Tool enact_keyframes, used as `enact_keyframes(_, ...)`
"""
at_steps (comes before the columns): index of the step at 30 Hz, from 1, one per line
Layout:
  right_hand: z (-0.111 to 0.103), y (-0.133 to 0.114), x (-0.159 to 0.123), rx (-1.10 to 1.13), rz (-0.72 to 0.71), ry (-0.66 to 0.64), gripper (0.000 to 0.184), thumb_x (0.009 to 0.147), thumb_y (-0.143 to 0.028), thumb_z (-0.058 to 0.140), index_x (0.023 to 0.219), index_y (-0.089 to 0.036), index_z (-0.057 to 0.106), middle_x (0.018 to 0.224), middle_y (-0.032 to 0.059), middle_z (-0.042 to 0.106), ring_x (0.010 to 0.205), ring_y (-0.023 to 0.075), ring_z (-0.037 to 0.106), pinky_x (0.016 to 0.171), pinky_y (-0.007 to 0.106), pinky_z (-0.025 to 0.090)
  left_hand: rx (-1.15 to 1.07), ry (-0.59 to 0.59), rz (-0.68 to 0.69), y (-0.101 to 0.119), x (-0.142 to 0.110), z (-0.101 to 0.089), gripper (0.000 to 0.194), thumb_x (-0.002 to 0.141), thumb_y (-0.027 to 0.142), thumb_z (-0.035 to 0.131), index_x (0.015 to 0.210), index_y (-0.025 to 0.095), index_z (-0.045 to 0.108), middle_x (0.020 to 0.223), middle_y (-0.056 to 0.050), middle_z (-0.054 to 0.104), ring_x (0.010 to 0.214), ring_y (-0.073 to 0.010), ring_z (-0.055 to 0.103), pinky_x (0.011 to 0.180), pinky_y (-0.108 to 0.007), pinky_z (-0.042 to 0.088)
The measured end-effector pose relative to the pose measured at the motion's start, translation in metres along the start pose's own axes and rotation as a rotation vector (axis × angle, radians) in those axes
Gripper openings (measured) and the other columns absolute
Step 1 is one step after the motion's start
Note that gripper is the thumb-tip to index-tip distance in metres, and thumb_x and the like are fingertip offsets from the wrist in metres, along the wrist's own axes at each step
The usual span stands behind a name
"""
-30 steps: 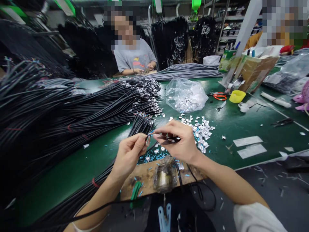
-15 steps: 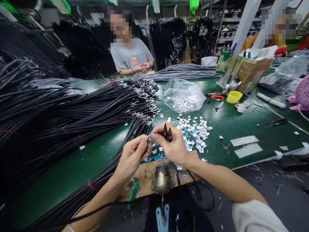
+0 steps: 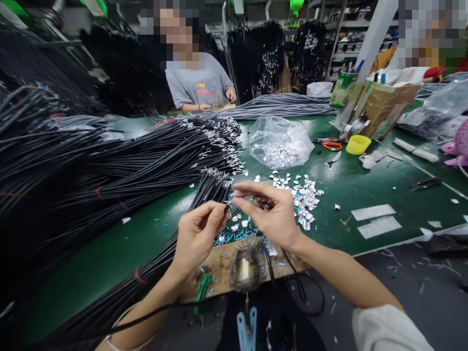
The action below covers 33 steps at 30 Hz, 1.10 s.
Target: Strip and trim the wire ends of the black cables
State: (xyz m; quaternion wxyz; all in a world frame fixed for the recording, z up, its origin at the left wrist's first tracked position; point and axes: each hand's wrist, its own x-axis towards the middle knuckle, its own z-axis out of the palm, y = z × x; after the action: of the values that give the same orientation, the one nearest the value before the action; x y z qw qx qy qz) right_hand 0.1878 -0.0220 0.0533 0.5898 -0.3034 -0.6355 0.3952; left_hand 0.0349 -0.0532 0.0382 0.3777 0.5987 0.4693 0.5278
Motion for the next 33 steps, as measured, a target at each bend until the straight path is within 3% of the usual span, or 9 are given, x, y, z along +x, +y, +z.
enact_keyframes(7, 0.005, 0.005, -0.007, -0.272, -0.273, 0.051, 0.018, 0.075, -0.01, 0.062, 0.088, -0.022, 0.065, 0.076, -0.0001, 0.067, 0.064, 0.0114, 0.061, 0.059, 0.026, 0.052, 0.033, 0.056, 0.046, -0.005, -0.004, 0.004, 0.016, 0.085, 0.032, 0.055, 0.089, 0.017, 0.059, 0.067, 0.001, 0.051, 0.055, -0.0078, 0.045, 0.048, -0.018, 0.035)
enact_keyframes(11, 0.009, 0.007, -0.011, -0.274, -0.359, 0.045, 0.024, 0.075, -0.008, 0.061, 0.094, -0.023, 0.064, 0.078, -0.0003, 0.068, 0.065, 0.0107, 0.061, 0.06, 0.025, 0.051, 0.021, 0.034, 0.085, -0.003, -0.002, 0.004, 0.017, 0.084, 0.032, 0.056, 0.082, 0.016, 0.061, 0.073, -0.001, 0.051, 0.065, -0.0095, 0.049, 0.052, -0.018, 0.038)
enact_keyframes(17, 0.006, 0.005, -0.005, -0.233, -0.22, 0.022, 0.031, 0.074, -0.008, 0.062, 0.099, -0.025, 0.066, 0.078, -0.003, 0.069, 0.06, 0.0076, 0.061, 0.054, 0.02, 0.05, -0.073, -0.079, 0.025, 0.001, 0.0, 0.0, 0.029, 0.087, 0.034, 0.051, 0.066, 0.014, 0.055, 0.064, 0.001, 0.045, 0.053, -0.0058, 0.038, 0.045, -0.019, 0.028)
enact_keyframes(23, 0.003, 0.002, -0.005, -0.234, -0.211, 0.051, 0.036, 0.072, -0.007, 0.064, 0.103, -0.025, 0.065, 0.083, -0.0025, 0.072, 0.065, 0.0085, 0.066, 0.063, 0.019, 0.056, -0.126, -0.038, -0.029, 0.003, 0.001, 0.0, 0.029, 0.086, 0.036, 0.053, 0.067, 0.014, 0.055, 0.061, 0.003, 0.045, 0.047, -0.0041, 0.034, 0.043, -0.019, 0.027)
enact_keyframes(33, 0.001, 0.0, -0.005, -0.187, -0.121, 0.037, 0.03, 0.074, -0.009, 0.065, 0.101, -0.023, 0.067, 0.085, -0.0018, 0.073, 0.071, 0.0097, 0.069, 0.068, 0.019, 0.058, 0.019, 0.045, 0.046, 0.003, -0.001, 0.002, 0.021, 0.081, 0.031, 0.059, 0.072, 0.013, 0.062, 0.061, 0.002, 0.053, 0.048, -0.0049, 0.042, 0.042, -0.016, 0.033)
